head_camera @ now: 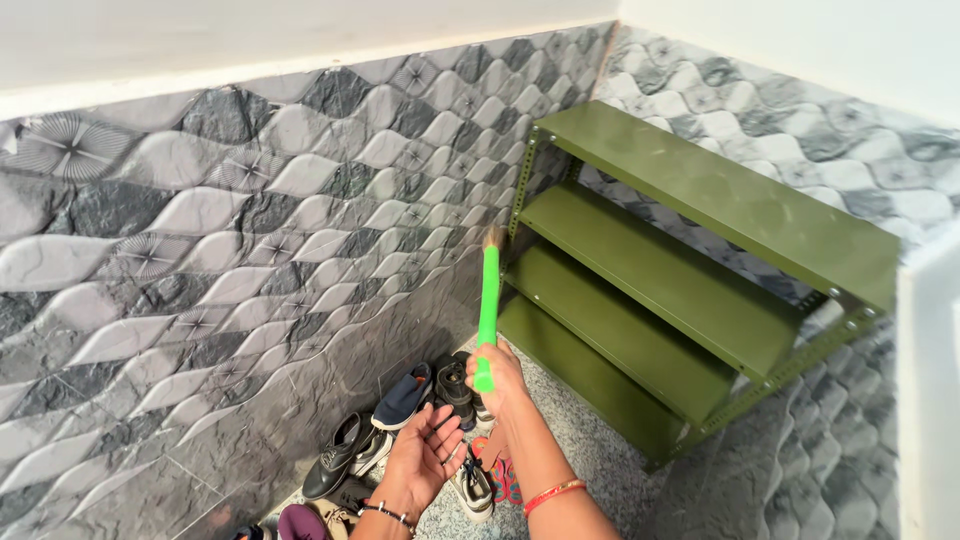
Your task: The person uses a broom to sweep dust off the shelves of a green metal shoe rack and the surrounding floor area. They systematically clean each shelf from top to bottom and then sweep the floor beneath the rack.
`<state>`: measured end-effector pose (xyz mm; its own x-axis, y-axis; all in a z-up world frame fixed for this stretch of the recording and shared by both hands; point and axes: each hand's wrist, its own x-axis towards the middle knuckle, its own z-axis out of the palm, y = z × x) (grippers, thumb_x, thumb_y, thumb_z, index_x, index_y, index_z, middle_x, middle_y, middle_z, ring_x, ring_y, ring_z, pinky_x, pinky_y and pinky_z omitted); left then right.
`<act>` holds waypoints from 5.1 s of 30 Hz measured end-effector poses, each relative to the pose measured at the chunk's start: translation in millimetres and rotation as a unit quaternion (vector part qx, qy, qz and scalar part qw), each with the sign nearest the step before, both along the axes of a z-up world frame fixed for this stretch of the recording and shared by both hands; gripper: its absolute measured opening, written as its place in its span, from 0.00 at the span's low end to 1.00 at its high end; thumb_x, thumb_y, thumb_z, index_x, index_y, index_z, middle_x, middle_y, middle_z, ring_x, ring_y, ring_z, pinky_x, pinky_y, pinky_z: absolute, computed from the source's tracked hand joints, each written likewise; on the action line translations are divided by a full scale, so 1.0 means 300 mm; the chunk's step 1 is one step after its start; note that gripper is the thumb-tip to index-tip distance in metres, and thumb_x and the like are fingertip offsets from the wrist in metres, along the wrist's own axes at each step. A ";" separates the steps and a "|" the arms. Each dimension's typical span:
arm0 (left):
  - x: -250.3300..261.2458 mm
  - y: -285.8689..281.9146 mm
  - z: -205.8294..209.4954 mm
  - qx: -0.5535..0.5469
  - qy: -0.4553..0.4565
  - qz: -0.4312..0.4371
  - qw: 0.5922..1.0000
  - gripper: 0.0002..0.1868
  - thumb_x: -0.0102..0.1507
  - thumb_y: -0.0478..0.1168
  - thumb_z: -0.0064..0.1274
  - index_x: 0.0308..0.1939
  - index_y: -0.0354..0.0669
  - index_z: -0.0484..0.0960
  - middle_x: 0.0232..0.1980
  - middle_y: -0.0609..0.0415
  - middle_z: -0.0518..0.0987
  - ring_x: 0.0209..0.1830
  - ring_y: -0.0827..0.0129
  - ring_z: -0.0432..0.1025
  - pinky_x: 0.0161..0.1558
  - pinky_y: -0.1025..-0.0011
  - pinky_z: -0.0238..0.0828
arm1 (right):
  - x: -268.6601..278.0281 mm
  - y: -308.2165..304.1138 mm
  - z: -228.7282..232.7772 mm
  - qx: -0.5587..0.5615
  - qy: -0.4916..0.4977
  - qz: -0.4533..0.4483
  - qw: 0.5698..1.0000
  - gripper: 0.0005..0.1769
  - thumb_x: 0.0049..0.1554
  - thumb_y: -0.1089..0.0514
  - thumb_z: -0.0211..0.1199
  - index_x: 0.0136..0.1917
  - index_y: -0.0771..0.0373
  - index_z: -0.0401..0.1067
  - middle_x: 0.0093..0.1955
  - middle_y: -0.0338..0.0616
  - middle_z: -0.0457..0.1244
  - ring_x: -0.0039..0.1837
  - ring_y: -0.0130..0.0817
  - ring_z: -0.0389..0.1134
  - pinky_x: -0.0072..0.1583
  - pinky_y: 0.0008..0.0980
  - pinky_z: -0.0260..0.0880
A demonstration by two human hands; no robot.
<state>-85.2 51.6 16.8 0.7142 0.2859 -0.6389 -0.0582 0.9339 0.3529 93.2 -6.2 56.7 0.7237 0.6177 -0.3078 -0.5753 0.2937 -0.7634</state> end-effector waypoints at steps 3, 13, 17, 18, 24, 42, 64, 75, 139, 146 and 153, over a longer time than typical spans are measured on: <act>-0.006 -0.004 0.026 -0.001 -0.002 -0.004 1.000 0.20 0.66 0.53 0.51 0.51 0.42 0.83 0.46 0.52 0.81 0.45 0.63 0.74 0.50 0.58 0.74 | -0.029 -0.013 0.057 -0.011 -0.001 -0.006 1.000 0.11 0.54 0.66 0.59 0.49 0.58 0.61 0.33 0.41 0.59 0.31 0.28 0.61 0.31 0.29 0.61; 0.017 0.015 0.080 0.003 -0.042 -0.031 0.999 0.20 0.66 0.53 0.51 0.52 0.43 0.83 0.45 0.54 0.81 0.43 0.64 0.75 0.51 0.59 0.74 | -0.098 -0.039 0.216 -0.013 -0.037 0.000 0.999 0.12 0.54 0.64 0.59 0.51 0.59 0.62 0.33 0.43 0.60 0.30 0.30 0.62 0.31 0.32 0.62; 0.032 0.011 0.081 0.005 -0.046 -0.039 0.998 0.21 0.67 0.53 0.51 0.53 0.43 0.83 0.46 0.54 0.81 0.44 0.64 0.74 0.51 0.59 0.74 | -0.114 -0.074 0.270 0.004 -0.038 0.006 0.999 0.11 0.54 0.65 0.60 0.50 0.62 0.62 0.33 0.43 0.60 0.31 0.30 0.63 0.31 0.32 0.63; 0.038 0.008 0.082 0.004 -0.047 -0.041 0.998 0.21 0.67 0.53 0.51 0.53 0.43 0.83 0.46 0.54 0.81 0.44 0.64 0.74 0.51 0.59 0.74 | -0.118 -0.082 0.285 0.007 -0.039 0.009 0.999 0.11 0.54 0.65 0.59 0.50 0.62 0.62 0.33 0.43 0.61 0.31 0.30 0.63 0.30 0.32 0.63; 0.071 -0.001 0.102 0.010 -0.065 -0.052 0.996 0.20 0.66 0.52 0.51 0.54 0.43 0.83 0.47 0.53 0.81 0.44 0.64 0.75 0.51 0.58 0.74 | -0.131 -0.121 0.374 0.030 -0.067 0.018 0.997 0.10 0.53 0.65 0.59 0.48 0.59 0.62 0.33 0.43 0.60 0.30 0.29 0.62 0.29 0.30 0.61; 0.106 -0.025 0.077 -0.009 -0.067 -0.041 0.997 0.19 0.67 0.51 0.51 0.53 0.42 0.83 0.47 0.53 0.82 0.43 0.65 0.75 0.51 0.58 0.75 | 0.055 -0.785 0.690 0.277 0.082 0.128 0.949 0.24 0.57 0.65 0.56 0.66 0.69 0.56 0.43 0.43 0.56 0.35 0.21 0.59 0.32 0.20 0.60; 0.410 -0.018 0.350 0.020 -0.167 -0.069 0.983 0.17 0.67 0.49 0.51 0.51 0.42 0.82 0.43 0.54 0.81 0.40 0.65 0.76 0.50 0.59 0.76 | 0.431 -0.506 0.655 0.224 0.019 0.082 0.971 0.20 0.54 0.62 0.60 0.57 0.63 0.56 0.38 0.41 0.58 0.34 0.23 0.60 0.32 0.21 0.61; 0.582 -0.090 0.482 0.059 -0.165 -0.082 0.981 0.17 0.68 0.48 0.50 0.51 0.40 0.82 0.42 0.53 0.81 0.39 0.66 0.76 0.49 0.60 0.77 | 0.707 -0.591 0.477 0.329 0.165 -0.034 0.929 0.22 0.54 0.64 0.61 0.59 0.71 0.59 0.40 0.47 0.61 0.33 0.26 0.62 0.32 0.21 0.63; 0.629 -0.701 0.204 0.146 -0.030 -0.480 0.865 0.21 0.66 0.52 0.51 0.58 0.45 0.80 0.53 0.53 0.80 0.49 0.64 0.73 0.56 0.58 0.72 | 0.252 -1.501 -0.629 0.029 0.136 -0.364 0.921 0.17 0.57 0.55 0.63 0.58 0.48 0.64 0.38 0.36 0.61 0.35 0.24 0.62 0.34 0.27 0.60; 0.687 -0.662 0.123 0.151 0.021 -0.452 0.879 0.20 0.66 0.50 0.50 0.56 0.45 0.80 0.50 0.54 0.81 0.48 0.65 0.74 0.55 0.59 0.72 | 0.333 -1.495 -0.783 0.004 0.185 -0.385 0.904 0.24 0.56 0.56 0.64 0.65 0.50 0.65 0.38 0.37 0.61 0.35 0.25 0.61 0.34 0.28 0.61; 0.746 -0.664 0.057 0.174 0.066 -0.431 0.883 0.19 0.66 0.49 0.51 0.56 0.44 0.81 0.48 0.54 0.81 0.46 0.66 0.73 0.53 0.60 0.73 | 0.455 -1.531 -0.927 -0.015 0.238 -0.384 0.892 0.17 0.56 0.55 0.65 0.58 0.53 0.66 0.36 0.37 0.62 0.34 0.25 0.62 0.33 0.27 0.61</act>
<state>138.6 -147.5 33.8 0.6887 -0.1320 -0.7129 0.6836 0.4459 0.5778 229.9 -465.5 -221.4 0.7124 -0.0169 -0.7015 -0.4745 0.7249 -0.4994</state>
